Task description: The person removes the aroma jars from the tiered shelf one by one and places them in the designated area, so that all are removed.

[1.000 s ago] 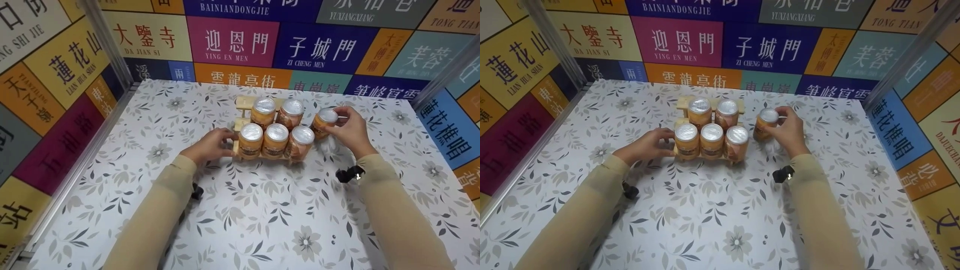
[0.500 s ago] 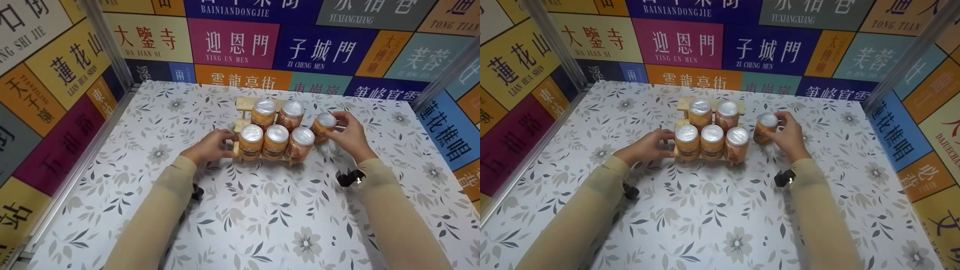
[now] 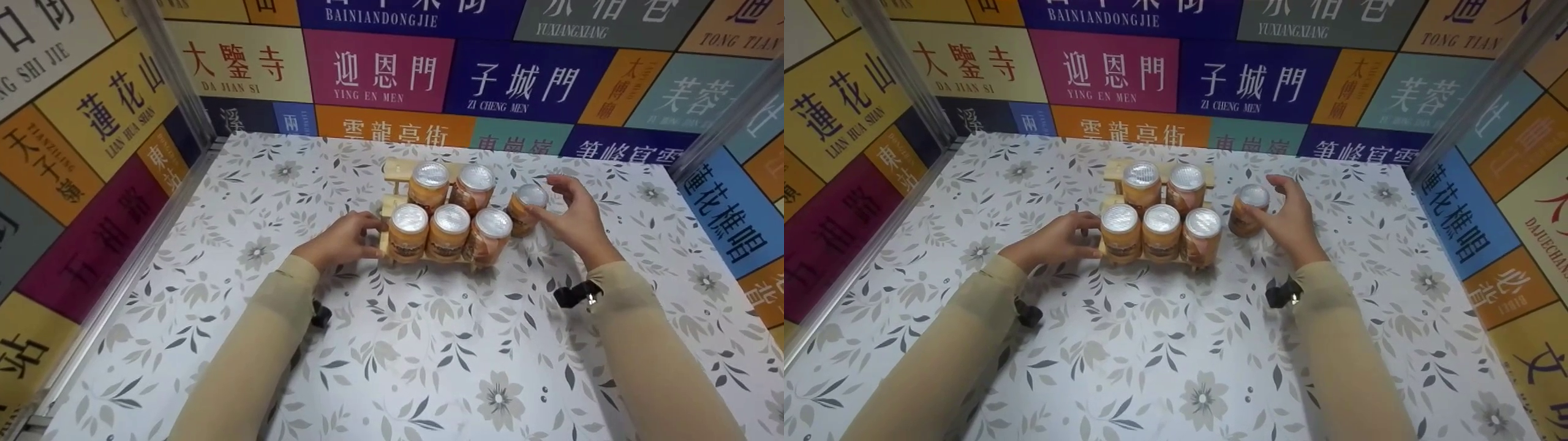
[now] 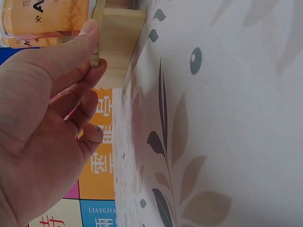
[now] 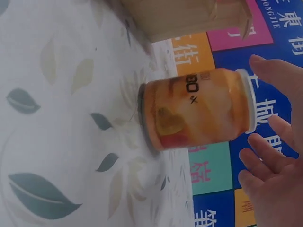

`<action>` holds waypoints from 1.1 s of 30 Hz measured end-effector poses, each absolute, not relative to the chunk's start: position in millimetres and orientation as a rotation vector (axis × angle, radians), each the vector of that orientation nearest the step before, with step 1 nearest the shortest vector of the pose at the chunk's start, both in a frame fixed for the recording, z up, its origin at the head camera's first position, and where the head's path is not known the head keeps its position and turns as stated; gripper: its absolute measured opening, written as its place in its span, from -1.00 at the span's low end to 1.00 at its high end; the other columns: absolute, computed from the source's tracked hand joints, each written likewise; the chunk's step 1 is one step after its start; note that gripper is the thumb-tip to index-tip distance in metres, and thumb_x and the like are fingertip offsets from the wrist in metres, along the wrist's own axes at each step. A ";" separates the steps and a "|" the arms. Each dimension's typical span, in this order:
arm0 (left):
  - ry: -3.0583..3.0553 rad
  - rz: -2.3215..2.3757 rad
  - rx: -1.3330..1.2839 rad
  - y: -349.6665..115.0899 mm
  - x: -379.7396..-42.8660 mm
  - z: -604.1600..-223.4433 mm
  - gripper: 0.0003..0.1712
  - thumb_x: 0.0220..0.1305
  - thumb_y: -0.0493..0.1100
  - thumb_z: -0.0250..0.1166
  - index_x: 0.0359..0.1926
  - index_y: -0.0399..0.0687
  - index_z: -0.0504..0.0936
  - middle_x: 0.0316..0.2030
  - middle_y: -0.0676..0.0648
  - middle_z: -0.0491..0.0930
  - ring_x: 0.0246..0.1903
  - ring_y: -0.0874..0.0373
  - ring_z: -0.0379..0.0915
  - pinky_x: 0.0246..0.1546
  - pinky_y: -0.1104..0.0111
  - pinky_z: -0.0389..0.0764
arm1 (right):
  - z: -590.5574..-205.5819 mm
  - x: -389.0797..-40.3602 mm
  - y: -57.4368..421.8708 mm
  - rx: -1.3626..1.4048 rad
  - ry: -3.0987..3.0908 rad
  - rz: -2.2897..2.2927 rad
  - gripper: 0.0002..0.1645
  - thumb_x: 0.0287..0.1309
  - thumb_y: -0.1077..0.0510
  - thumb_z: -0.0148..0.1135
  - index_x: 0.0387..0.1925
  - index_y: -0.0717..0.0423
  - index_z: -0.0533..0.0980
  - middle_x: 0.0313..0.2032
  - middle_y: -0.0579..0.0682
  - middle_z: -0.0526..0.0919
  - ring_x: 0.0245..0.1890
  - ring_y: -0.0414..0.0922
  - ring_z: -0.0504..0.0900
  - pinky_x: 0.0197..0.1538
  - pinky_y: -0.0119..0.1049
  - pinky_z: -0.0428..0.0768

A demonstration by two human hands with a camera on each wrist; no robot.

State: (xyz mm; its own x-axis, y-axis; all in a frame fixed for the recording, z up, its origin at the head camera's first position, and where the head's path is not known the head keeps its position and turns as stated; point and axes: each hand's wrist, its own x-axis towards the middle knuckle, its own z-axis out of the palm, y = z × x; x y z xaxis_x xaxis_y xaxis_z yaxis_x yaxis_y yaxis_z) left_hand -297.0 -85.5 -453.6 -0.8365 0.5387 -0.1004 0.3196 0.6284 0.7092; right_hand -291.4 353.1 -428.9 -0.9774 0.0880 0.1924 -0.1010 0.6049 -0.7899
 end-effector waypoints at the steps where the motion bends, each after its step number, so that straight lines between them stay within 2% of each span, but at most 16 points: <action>1: 2.546 1.026 0.683 -85.5 -296.7 -453.4 -0.35 0.16 -0.13 0.56 0.28 -0.04 0.61 0.22 -0.06 0.56 0.14 -0.03 0.51 0.20 0.14 0.59 | -426.5 -290.0 351.1 0.014 -2.614 1.309 -0.03 0.14 -0.09 0.54 0.46 0.14 0.30 0.45 0.11 0.39 0.49 0.06 0.30 0.62 -0.11 0.15; 5: 2.536 1.036 0.670 -85.8 -295.9 -453.5 -0.34 0.15 -0.13 0.56 0.29 -0.03 0.61 0.23 -0.05 0.55 0.15 -0.03 0.50 0.20 0.15 0.58 | -417.4 -284.4 340.9 0.071 -2.580 1.305 -0.05 0.18 -0.09 0.51 0.49 0.06 0.31 0.47 0.07 0.39 0.51 0.02 0.28 0.64 -0.13 0.09; 10: 2.543 1.054 0.665 -86.5 -295.8 -453.1 -0.33 0.12 -0.15 0.57 0.28 -0.02 0.62 0.22 -0.04 0.57 0.14 -0.02 0.50 0.19 0.15 0.58 | -408.0 -279.6 324.8 0.185 -2.531 1.331 -0.14 0.20 -0.02 0.50 0.47 0.02 0.35 0.44 0.08 0.42 0.51 0.00 0.29 0.64 -0.14 0.10; 15: 2.542 1.057 0.679 -86.7 -295.9 -453.3 -0.35 0.14 -0.16 0.56 0.27 -0.04 0.62 0.21 -0.05 0.57 0.15 -0.05 0.50 0.20 0.14 0.57 | -401.8 -278.4 311.4 0.273 -2.508 1.430 -0.17 0.22 0.05 0.49 0.45 0.06 0.36 0.41 0.09 0.45 0.47 0.03 0.36 0.60 -0.10 0.22; 22: 2.593 0.992 0.801 -88.6 -296.7 -454.3 -0.38 0.18 -0.15 0.55 0.27 -0.13 0.63 0.22 -0.12 0.60 0.14 -0.10 0.51 0.22 0.10 0.57 | -391.1 -279.2 292.1 0.322 -2.489 1.611 -0.23 0.20 0.02 0.50 0.39 0.04 0.42 0.33 0.03 0.52 0.34 0.02 0.51 0.50 -0.07 0.40; 33: 2.575 1.036 0.741 -86.8 -297.5 -457.4 -0.33 0.13 -0.14 0.57 0.29 -0.06 0.61 0.20 -0.04 0.60 0.11 -0.03 0.49 0.20 0.14 0.56 | -385.3 -286.3 269.9 0.353 -2.591 1.566 -0.07 0.01 -0.04 0.63 0.40 -0.01 0.42 0.32 0.01 0.52 0.32 0.01 0.54 0.45 -0.09 0.47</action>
